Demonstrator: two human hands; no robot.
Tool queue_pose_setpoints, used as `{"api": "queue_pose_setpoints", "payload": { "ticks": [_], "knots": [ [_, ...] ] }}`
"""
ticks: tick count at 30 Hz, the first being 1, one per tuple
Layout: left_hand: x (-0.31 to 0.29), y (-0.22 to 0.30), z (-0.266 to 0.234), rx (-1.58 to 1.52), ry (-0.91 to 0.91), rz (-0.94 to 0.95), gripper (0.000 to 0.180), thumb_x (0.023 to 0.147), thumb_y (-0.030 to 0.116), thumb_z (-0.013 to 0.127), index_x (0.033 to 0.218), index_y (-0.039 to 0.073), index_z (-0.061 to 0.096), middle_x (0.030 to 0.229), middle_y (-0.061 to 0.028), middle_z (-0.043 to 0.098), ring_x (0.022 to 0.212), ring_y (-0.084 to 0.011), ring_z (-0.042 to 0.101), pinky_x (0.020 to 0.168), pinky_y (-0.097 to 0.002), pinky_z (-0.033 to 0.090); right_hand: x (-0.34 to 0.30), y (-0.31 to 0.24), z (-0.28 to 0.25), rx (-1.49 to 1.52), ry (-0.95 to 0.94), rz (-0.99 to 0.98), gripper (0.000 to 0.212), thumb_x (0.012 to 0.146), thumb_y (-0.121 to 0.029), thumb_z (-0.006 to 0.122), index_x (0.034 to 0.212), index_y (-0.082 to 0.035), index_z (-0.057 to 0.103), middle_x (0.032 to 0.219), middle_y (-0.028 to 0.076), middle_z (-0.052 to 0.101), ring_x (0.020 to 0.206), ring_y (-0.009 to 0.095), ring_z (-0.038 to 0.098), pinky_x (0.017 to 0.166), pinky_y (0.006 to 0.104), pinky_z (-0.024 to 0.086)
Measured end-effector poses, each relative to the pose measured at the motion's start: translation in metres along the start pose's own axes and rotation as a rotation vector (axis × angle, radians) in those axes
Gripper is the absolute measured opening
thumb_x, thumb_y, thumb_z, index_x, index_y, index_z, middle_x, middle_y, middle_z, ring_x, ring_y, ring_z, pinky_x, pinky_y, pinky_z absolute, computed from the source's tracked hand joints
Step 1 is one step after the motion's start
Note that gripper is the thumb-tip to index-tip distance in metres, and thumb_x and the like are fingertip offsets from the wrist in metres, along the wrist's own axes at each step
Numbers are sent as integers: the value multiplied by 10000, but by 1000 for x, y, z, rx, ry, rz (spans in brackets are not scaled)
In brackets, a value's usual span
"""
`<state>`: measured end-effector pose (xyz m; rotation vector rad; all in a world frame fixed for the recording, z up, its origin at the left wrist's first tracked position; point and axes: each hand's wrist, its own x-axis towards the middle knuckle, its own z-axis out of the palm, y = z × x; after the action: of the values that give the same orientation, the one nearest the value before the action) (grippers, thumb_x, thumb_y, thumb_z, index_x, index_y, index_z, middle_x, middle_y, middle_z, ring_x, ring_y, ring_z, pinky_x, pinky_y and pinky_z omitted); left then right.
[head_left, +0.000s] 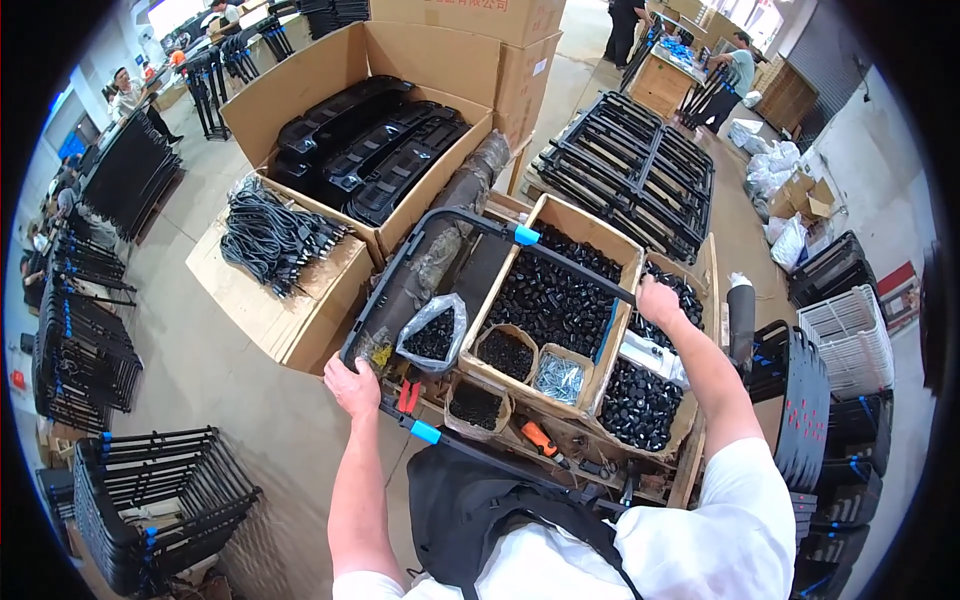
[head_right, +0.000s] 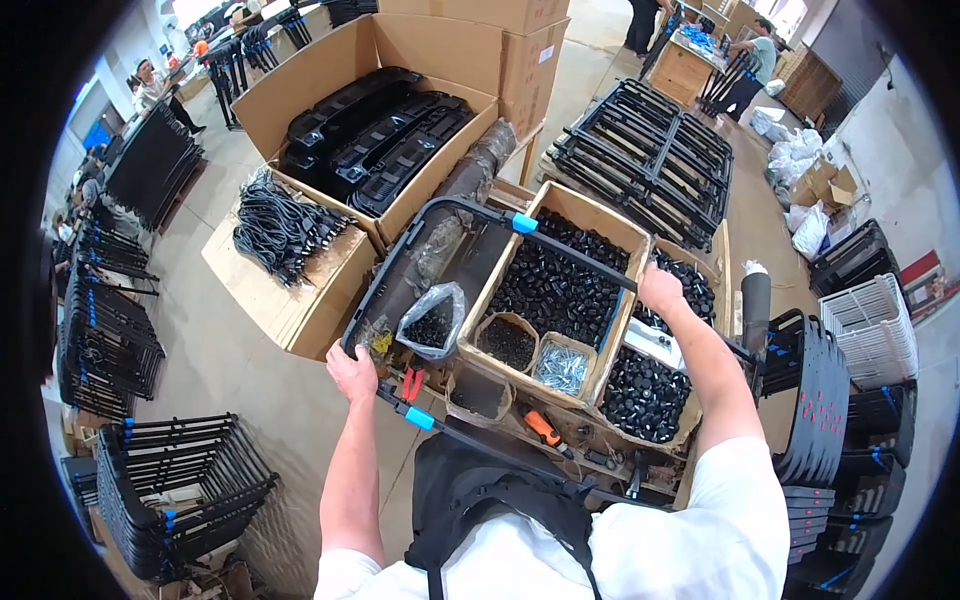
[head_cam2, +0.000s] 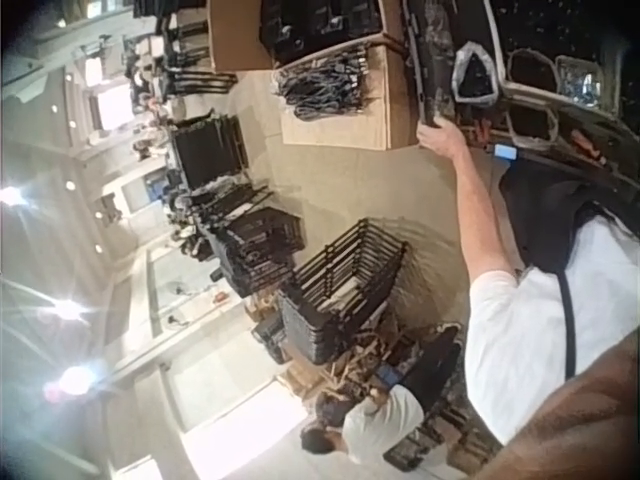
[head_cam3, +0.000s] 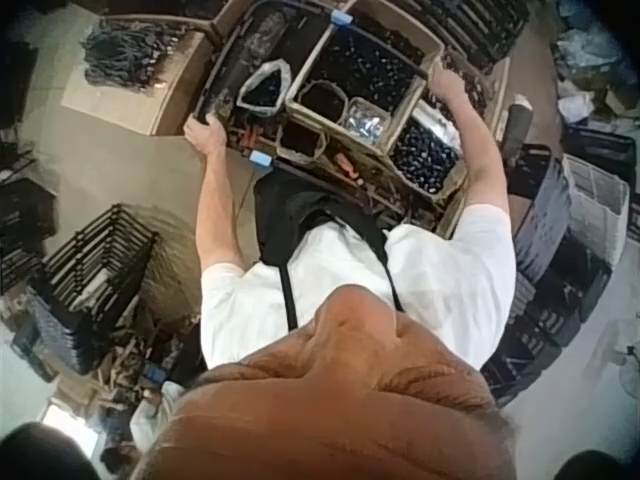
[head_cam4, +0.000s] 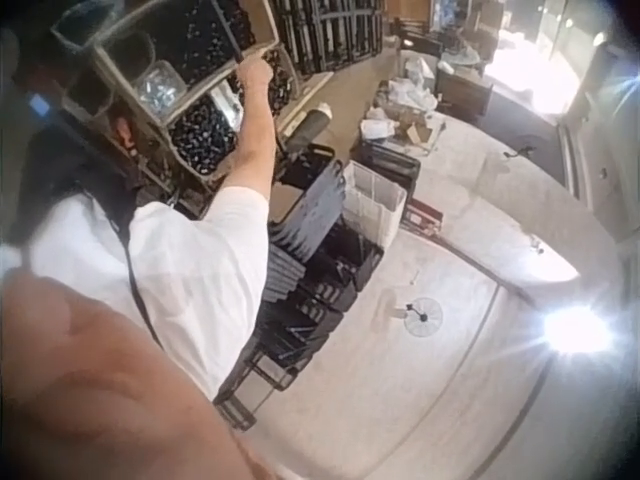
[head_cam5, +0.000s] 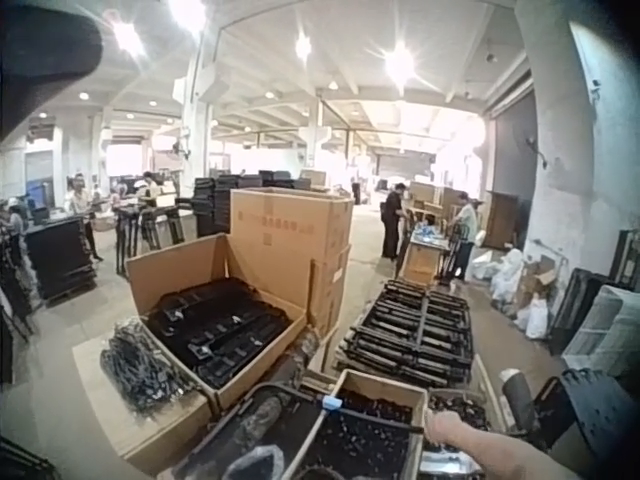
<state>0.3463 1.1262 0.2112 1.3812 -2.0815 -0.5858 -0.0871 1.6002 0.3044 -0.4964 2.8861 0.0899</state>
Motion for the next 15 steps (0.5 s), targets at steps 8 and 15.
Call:
{"api": "queue_pose_setpoints", "payload": {
  "ticks": [8,15],
  "knots": [
    [-3,-4,2,18,1,-6,507,921,204,699,1358,-11,560,1327,-240,595,1290,-442,520,1123,-534,413,-10,-4,-10,-140,-60,-153,528,1015,-445,538,1196,38,651,1121,315,744,1091,452,729,1003,540,556],
    [-6,-24,2,86,41,-12,500,905,215,697,1334,-10,573,1289,-245,599,1252,-451,532,1099,-545,424,-22,-41,-36,-126,-80,-3,571,1015,-492,558,1216,37,629,1148,304,738,1109,437,727,948,544,576]
  ]
}}
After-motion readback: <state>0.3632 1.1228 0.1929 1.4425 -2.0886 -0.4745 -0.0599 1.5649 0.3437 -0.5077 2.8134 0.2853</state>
